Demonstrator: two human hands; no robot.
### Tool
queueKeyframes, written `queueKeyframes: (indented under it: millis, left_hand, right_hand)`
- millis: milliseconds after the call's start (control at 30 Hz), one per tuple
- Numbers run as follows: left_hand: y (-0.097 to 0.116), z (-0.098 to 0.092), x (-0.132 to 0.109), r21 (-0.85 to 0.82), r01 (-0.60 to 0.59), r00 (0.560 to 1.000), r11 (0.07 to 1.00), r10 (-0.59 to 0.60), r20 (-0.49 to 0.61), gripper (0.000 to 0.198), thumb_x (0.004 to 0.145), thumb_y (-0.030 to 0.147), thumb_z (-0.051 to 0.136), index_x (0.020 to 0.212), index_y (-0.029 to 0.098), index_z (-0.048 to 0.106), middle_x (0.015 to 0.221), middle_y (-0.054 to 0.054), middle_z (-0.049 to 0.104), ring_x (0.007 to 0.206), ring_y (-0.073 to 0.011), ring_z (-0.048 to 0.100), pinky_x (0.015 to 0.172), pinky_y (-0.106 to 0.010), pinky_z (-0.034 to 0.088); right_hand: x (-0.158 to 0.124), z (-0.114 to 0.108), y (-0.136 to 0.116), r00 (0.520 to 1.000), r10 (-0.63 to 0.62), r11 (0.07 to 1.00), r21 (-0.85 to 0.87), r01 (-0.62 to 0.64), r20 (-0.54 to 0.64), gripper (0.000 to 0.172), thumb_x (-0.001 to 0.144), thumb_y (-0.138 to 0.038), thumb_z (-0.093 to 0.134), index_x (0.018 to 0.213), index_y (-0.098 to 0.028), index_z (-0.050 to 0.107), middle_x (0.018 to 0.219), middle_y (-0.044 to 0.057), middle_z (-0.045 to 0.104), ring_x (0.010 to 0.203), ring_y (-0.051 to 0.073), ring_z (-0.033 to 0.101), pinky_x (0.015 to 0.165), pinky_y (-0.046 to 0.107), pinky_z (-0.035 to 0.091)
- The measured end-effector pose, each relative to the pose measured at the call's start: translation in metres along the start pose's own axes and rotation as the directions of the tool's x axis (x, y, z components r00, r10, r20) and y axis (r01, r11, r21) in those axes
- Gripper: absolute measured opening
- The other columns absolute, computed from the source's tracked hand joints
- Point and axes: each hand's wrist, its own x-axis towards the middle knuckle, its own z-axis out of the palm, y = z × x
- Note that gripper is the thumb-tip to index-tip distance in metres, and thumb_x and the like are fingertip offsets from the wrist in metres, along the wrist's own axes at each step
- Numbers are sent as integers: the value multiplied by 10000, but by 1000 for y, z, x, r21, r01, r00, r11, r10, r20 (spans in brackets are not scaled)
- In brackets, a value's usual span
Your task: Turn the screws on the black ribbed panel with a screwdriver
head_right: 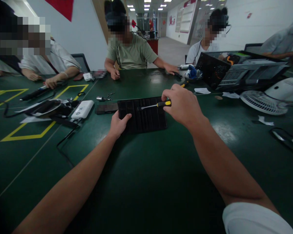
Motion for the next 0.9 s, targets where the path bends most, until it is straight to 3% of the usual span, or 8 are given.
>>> queueKeyframes:
  millis: [900]
  left_hand:
    - [4,1,0,4,0,1000,1000,0,2,300,813,316,815,1077,184,760,1102,-110,828,1048,-318,780,1067,-542,618]
  right_hand:
    - [-1,1,0,999,-35,999,-6,35,-17,192,909,-291,725,1078,-261,812,1113,104,699,952,291,624,737,408,438]
